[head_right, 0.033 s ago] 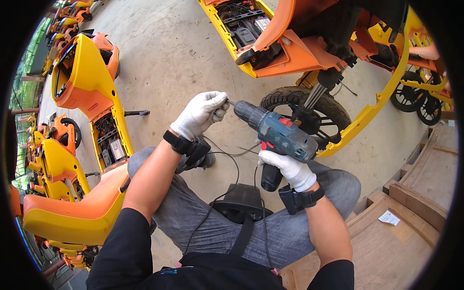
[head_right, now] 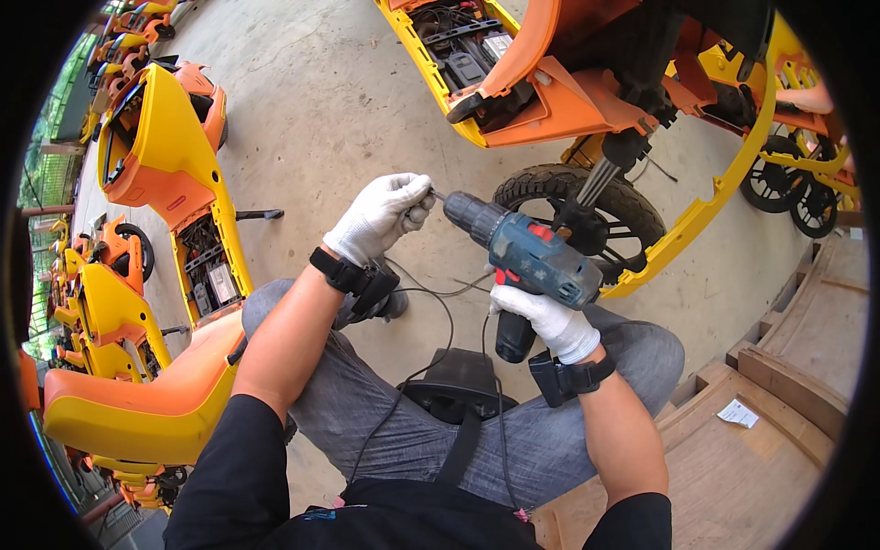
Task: The person sits on the floor and uses a corded power drill to attach a yellow plastic body panel to an orange and yellow electric scooter. They repeatedly insert screws into the panel and tighten them with the drill, working on the front and side sections of the vehicle.
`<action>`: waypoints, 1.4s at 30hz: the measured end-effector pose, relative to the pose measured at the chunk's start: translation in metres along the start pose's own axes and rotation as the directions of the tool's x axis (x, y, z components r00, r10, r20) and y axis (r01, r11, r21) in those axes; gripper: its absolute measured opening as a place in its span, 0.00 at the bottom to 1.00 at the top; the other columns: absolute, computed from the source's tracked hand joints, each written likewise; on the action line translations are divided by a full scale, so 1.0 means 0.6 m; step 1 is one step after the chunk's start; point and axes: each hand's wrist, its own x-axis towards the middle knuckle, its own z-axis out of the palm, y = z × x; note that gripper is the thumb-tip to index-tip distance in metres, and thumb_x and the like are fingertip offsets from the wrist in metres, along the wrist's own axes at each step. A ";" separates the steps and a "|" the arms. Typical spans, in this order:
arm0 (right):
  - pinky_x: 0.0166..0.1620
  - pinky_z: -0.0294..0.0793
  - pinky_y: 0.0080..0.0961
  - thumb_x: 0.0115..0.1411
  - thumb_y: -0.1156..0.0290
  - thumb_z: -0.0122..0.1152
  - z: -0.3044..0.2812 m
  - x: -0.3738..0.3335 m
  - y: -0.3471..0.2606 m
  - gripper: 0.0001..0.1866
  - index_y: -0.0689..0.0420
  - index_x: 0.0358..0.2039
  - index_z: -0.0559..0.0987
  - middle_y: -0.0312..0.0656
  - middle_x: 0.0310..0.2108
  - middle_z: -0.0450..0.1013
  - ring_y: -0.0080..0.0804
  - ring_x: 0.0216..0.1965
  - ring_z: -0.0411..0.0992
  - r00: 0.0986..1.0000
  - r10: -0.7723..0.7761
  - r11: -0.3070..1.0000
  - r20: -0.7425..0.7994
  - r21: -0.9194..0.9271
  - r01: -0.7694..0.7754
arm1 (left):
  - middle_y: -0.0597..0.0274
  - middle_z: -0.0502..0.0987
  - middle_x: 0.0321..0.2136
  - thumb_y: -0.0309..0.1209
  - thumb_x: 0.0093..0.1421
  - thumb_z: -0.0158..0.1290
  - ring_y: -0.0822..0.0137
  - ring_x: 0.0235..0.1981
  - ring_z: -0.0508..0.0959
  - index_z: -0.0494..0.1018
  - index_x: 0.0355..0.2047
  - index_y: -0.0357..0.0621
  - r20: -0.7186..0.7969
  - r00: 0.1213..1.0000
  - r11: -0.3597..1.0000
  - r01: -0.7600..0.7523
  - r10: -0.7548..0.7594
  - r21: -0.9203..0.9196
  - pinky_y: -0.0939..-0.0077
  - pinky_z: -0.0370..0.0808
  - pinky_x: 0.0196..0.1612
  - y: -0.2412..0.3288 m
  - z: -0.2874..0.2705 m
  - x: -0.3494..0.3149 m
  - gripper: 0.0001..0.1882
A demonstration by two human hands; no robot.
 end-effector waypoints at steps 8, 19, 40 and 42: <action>0.38 0.75 0.23 0.58 0.71 0.66 -0.013 0.001 0.020 0.14 0.57 0.44 0.77 0.33 0.31 0.76 0.22 0.32 0.75 0.995 -0.068 0.964 -0.067 -0.263 0.048 | 0.69 0.73 0.24 0.37 0.67 0.54 0.80 0.21 0.68 0.73 0.32 0.44 -0.053 0.999 1.000 0.014 -0.013 0.027 0.86 0.65 0.24 -0.007 0.005 0.001 0.11; 0.41 0.75 0.24 0.57 0.72 0.67 -0.010 -0.004 0.028 0.14 0.57 0.44 0.77 0.34 0.33 0.76 0.22 0.34 0.75 0.985 -0.158 0.931 -0.068 -0.341 0.126 | 0.67 0.75 0.25 0.37 0.68 0.53 0.80 0.21 0.69 0.74 0.32 0.41 -0.052 0.999 1.000 0.007 -0.009 -0.025 0.86 0.66 0.24 -0.013 0.006 0.005 0.12; 0.41 0.76 0.26 0.59 0.67 0.68 0.054 0.071 -0.027 0.14 0.59 0.43 0.78 0.38 0.36 0.78 0.27 0.36 0.75 0.877 -0.466 0.742 0.114 -0.490 0.458 | 0.68 0.72 0.27 0.36 0.70 0.49 0.77 0.25 0.70 0.72 0.37 0.41 -0.091 0.949 0.831 -0.308 0.301 -0.463 0.82 0.69 0.29 0.042 -0.020 0.007 0.11; 0.42 0.76 0.27 0.59 0.65 0.68 0.078 0.098 -0.032 0.15 0.59 0.43 0.78 0.39 0.36 0.78 0.29 0.36 0.76 0.832 -0.515 0.670 0.208 -0.508 0.541 | 0.67 0.72 0.28 0.36 0.70 0.49 0.75 0.27 0.70 0.72 0.38 0.41 -0.113 0.924 0.785 -0.371 0.365 -0.496 0.81 0.69 0.32 0.067 -0.046 -0.008 0.11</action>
